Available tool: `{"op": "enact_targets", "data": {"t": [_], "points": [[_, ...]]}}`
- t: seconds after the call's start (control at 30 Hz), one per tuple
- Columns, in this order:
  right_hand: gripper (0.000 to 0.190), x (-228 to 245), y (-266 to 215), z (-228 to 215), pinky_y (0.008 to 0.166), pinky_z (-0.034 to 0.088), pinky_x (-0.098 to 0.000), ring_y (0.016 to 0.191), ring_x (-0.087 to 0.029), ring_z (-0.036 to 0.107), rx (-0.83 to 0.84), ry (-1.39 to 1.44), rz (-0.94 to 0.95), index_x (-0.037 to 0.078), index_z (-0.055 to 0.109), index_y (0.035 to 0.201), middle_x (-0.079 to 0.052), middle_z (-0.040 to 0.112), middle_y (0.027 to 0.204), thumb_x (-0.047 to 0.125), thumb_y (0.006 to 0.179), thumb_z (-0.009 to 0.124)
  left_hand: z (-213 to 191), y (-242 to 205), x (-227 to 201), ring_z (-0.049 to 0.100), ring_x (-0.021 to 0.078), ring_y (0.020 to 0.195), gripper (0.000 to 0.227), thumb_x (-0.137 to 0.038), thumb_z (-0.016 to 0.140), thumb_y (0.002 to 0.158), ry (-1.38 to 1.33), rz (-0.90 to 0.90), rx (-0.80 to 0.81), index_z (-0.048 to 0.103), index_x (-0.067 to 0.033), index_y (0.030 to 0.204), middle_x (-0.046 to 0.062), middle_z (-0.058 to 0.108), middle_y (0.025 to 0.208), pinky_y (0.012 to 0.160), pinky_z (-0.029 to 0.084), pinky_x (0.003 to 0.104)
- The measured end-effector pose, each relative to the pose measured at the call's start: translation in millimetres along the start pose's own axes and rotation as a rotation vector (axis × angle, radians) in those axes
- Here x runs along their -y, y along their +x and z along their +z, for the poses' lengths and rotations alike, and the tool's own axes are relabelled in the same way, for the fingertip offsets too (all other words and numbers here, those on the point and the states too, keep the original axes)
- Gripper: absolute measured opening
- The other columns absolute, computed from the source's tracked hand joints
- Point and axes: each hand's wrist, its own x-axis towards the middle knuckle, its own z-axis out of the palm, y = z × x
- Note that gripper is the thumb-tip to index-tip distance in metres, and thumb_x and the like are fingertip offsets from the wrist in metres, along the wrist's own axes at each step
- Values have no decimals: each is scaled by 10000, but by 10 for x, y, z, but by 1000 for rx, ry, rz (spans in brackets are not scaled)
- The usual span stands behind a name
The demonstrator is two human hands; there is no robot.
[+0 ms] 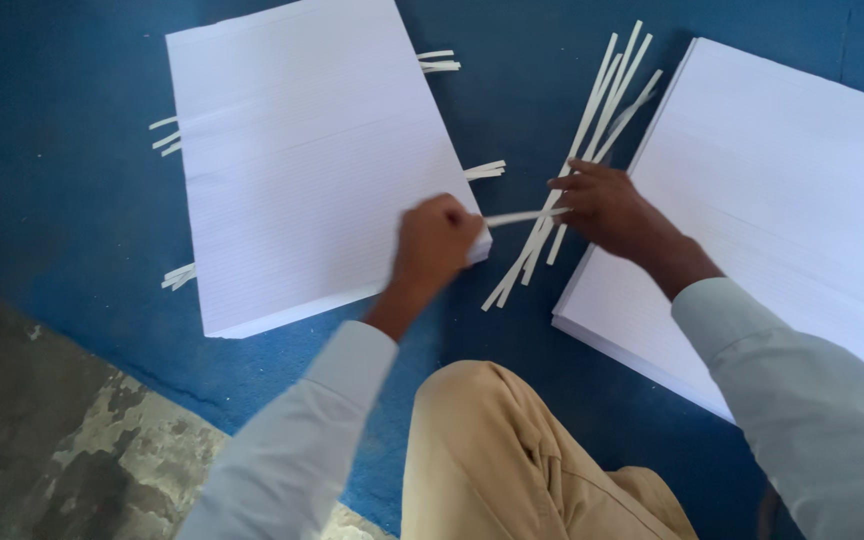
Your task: The person folds a stack of lined paper in half, aligns the edges, and places the folded stack on the floor. They then position two white plastic strips across the folded edge and press them into place.
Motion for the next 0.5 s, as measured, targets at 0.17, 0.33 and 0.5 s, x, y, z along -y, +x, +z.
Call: {"op": "enact_targets", "data": {"t": [0.17, 0.33, 0.5], "points": [[296, 36, 113, -163, 1027, 513, -487, 1238, -323, 606, 67, 429, 435, 101, 713, 1176, -138, 637, 1339, 248, 919, 725, -835, 174, 275, 716, 172, 541, 242, -232, 673, 877, -161, -175, -104, 692, 7, 841, 96, 691, 699, 372, 480, 295], [311, 133, 236, -215, 949, 536, -494, 1145, -309, 659, 101, 464, 571, 87, 737, 1160, -143, 703, 1228, 251, 897, 755, -1512, 176, 597, 648, 168, 543, 177, -171, 641, 842, -259, -349, -209, 645, 6, 835, 98, 656, 719, 430, 445, 309], [271, 196, 414, -210, 956, 517, -491, 1131, -294, 673, 85, 470, 489, 97, 739, 1147, -125, 734, 1166, 219, 906, 727, -2074, 106, 855, 624, 145, 562, 149, -193, 647, 829, -252, -480, -368, 645, -44, 834, 64, 647, 723, 499, 452, 301]]}}
